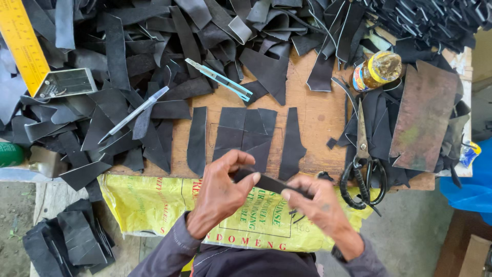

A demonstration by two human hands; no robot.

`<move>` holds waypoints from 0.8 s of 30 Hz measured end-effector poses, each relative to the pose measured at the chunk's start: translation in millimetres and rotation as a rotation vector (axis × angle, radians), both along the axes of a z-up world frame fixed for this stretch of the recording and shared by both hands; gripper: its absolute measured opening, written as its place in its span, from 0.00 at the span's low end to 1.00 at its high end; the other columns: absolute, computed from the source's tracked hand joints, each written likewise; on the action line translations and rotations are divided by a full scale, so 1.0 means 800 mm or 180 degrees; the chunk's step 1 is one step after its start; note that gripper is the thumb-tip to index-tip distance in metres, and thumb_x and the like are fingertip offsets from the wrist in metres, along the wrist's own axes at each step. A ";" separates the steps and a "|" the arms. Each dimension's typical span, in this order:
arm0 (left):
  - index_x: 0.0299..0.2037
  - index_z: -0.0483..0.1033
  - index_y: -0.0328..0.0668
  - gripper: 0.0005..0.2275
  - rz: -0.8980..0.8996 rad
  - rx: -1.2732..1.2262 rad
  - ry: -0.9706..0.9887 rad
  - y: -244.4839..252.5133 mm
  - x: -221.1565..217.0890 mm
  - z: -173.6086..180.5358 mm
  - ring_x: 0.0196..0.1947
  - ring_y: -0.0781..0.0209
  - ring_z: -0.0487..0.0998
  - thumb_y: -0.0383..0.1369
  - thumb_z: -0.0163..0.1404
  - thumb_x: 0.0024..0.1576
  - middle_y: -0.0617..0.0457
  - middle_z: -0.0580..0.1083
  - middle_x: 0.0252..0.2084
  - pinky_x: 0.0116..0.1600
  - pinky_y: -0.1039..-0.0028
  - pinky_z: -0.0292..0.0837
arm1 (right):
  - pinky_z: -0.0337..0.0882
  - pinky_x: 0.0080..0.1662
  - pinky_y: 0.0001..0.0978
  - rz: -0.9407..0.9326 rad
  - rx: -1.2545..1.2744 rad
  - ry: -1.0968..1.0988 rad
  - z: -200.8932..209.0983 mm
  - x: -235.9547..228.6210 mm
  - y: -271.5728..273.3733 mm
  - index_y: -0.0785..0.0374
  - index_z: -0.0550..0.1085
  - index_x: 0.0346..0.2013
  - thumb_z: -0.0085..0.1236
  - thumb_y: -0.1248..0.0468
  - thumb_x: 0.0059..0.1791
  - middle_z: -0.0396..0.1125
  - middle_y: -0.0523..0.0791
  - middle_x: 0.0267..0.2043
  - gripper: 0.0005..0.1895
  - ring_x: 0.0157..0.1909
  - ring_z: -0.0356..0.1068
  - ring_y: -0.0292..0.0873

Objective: The person arranges and cuts black leather pieces on a wooden workbench. They use a ruler and a utility knife to measure and trim the material, then use scissors to cut additional strips. The person handles the leather pieces by hand, stacking them and placing a rectangular board on top.

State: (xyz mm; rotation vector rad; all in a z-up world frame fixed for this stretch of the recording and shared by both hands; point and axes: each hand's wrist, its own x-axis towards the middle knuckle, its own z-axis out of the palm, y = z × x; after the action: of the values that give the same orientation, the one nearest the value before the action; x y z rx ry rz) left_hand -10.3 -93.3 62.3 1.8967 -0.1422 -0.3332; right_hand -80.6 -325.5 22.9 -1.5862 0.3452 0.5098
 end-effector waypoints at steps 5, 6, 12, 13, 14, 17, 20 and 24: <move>0.40 0.78 0.31 0.09 -0.0228 0.0156 0.0546 -0.010 -0.008 0.012 0.27 0.64 0.83 0.26 0.59 0.51 0.47 0.81 0.29 0.33 0.75 0.77 | 0.62 0.24 0.24 -0.0378 -0.0677 -0.0226 0.001 0.052 -0.023 0.64 0.78 0.37 0.67 0.65 0.42 0.74 0.39 0.25 0.11 0.24 0.67 0.29; 0.41 0.78 0.31 0.09 -0.0211 0.0123 0.0482 -0.017 -0.008 0.011 0.28 0.64 0.83 0.26 0.60 0.52 0.46 0.81 0.29 0.34 0.76 0.78 | 0.62 0.26 0.24 -0.0418 -0.0835 -0.0496 0.000 0.065 -0.023 0.66 0.78 0.36 0.68 0.65 0.43 0.71 0.39 0.25 0.10 0.25 0.64 0.29; 0.46 0.81 0.30 0.12 0.0052 -0.0006 -0.0189 -0.053 0.009 -0.017 0.28 0.62 0.81 0.25 0.58 0.53 0.45 0.80 0.32 0.34 0.73 0.75 | 0.63 0.30 0.24 -0.0683 -0.1214 -0.1315 -0.017 0.132 -0.006 0.68 0.75 0.35 0.69 0.67 0.47 0.66 0.39 0.26 0.09 0.28 0.60 0.29; 0.46 0.81 0.31 0.12 0.0087 0.0066 -0.0161 -0.057 0.010 -0.021 0.26 0.61 0.81 0.25 0.57 0.53 0.44 0.79 0.31 0.33 0.72 0.74 | 0.65 0.30 0.24 -0.0647 -0.1279 -0.1387 -0.019 0.136 -0.003 0.67 0.76 0.36 0.69 0.68 0.46 0.68 0.38 0.27 0.09 0.28 0.62 0.28; 0.46 0.82 0.31 0.12 0.0122 0.0138 -0.0133 -0.059 0.011 -0.025 0.25 0.60 0.80 0.26 0.57 0.52 0.44 0.78 0.29 0.31 0.71 0.73 | 0.67 0.31 0.23 -0.0611 -0.1343 -0.1458 -0.019 0.138 -0.001 0.65 0.77 0.38 0.68 0.68 0.46 0.69 0.38 0.28 0.09 0.27 0.63 0.28; 0.45 0.82 0.31 0.12 0.0193 0.0260 -0.0212 -0.061 0.012 -0.034 0.24 0.58 0.79 0.26 0.57 0.52 0.43 0.77 0.28 0.30 0.70 0.71 | 0.67 0.32 0.25 -0.0817 -0.1226 -0.1509 -0.019 0.128 0.002 0.63 0.75 0.49 0.64 0.71 0.44 0.72 0.40 0.33 0.18 0.29 0.65 0.29; 0.44 0.82 0.30 0.11 0.0226 0.0266 -0.0338 -0.059 0.008 -0.043 0.24 0.56 0.79 0.26 0.57 0.52 0.43 0.77 0.27 0.30 0.70 0.71 | 0.71 0.41 0.29 -0.0402 -0.1695 -0.2455 -0.018 0.109 -0.004 0.66 0.78 0.47 0.61 0.74 0.49 0.70 0.45 0.39 0.12 0.36 0.68 0.38; 0.43 0.83 0.30 0.10 0.0194 0.0361 -0.0502 -0.062 0.006 -0.049 0.23 0.54 0.78 0.26 0.57 0.53 0.43 0.76 0.26 0.29 0.67 0.70 | 0.72 0.47 0.33 0.0047 -0.1928 -0.2870 -0.023 0.102 -0.011 0.64 0.78 0.49 0.62 0.74 0.48 0.70 0.48 0.45 0.14 0.46 0.72 0.46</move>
State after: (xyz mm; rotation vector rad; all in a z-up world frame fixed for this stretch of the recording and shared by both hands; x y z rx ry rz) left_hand -5.4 -142.7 23.2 2.0349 -0.1738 -0.1528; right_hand 1.1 -334.3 4.1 -2.2185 -0.2306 -0.3678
